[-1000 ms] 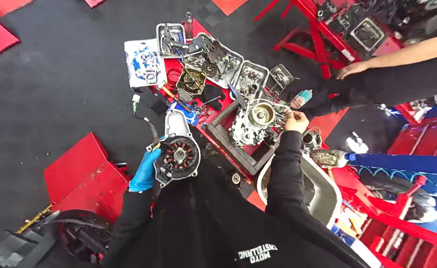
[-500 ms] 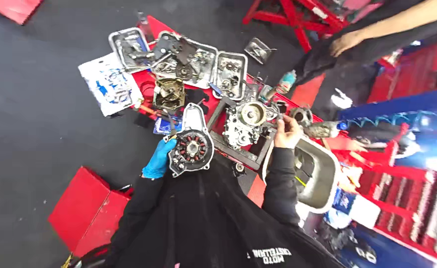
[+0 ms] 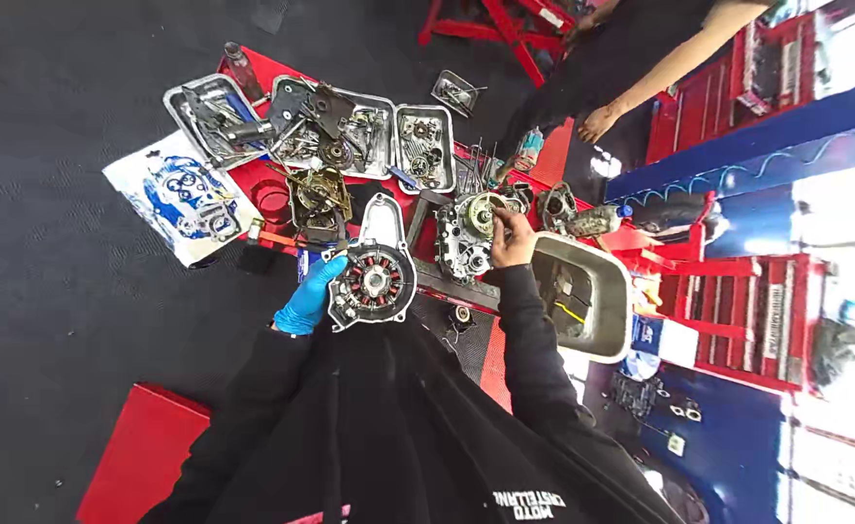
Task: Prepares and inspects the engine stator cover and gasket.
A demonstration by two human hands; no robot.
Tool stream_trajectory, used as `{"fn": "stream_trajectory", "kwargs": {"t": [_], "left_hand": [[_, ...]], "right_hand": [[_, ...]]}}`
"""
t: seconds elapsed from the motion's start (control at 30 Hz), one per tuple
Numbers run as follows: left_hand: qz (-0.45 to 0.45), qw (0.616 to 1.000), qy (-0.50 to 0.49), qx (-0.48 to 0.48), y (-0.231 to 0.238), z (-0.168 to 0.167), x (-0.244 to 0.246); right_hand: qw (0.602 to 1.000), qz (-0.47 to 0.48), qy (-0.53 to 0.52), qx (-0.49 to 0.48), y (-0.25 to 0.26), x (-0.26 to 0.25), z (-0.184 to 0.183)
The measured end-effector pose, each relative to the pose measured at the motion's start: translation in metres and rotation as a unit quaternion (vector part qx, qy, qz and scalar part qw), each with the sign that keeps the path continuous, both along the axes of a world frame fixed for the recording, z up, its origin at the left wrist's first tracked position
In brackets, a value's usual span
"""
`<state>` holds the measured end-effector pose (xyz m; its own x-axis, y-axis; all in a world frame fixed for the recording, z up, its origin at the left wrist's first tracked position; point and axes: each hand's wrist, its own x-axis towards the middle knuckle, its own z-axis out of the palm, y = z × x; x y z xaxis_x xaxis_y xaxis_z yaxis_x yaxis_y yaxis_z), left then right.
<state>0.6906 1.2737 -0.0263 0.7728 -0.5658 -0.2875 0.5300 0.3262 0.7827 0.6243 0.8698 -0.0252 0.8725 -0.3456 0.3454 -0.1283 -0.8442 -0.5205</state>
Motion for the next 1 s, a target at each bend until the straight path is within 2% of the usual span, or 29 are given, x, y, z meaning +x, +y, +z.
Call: {"fn": "stream_trajectory", "kwargs": {"t": [0.27, 0.4, 0.5, 0.57, 0.67, 0.77, 0.87, 0.93, 1.0], "left_hand": [[-0.007, 1.0, 0.023, -0.013, 0.014, -0.013, 0.013], [-0.002, 1.0, 0.027, -0.007, 0.017, -0.011, 0.022], [0.006, 0.999, 0.036, -0.004, 0.015, -0.01, 0.028], [0.007, 0.999, 0.034, 0.004, 0.015, -0.01, 0.031], [0.007, 1.0, -0.001, 0.03, 0.02, -0.019, 0.037], [-0.006, 0.998, -0.033, 0.051, 0.02, -0.025, 0.044], [-0.032, 0.997, -0.056, 0.049, 0.019, -0.029, 0.049], [-0.052, 0.996, -0.06, 0.046, 0.016, -0.031, 0.051], [-0.077, 0.994, -0.057, 0.046, 0.01, -0.03, 0.051]], "right_hand": [[0.997, 0.007, -0.002, -0.079, 0.045, 0.003, -0.003], [0.993, 0.048, 0.004, -0.106, 0.063, 0.006, 0.002], [0.983, 0.089, 0.003, -0.161, 0.079, 0.0, -0.007], [0.984, 0.071, -0.022, -0.161, 0.087, -0.009, -0.007], [0.993, -0.003, -0.074, -0.097, 0.095, -0.019, 0.017], [0.99, -0.034, -0.124, -0.049, 0.092, -0.028, 0.064], [0.986, 0.023, -0.143, 0.083, 0.094, -0.036, 0.129], [0.968, 0.082, -0.125, 0.204, 0.096, -0.037, 0.17], [0.943, 0.123, -0.084, 0.299, 0.102, -0.03, 0.195]]}}
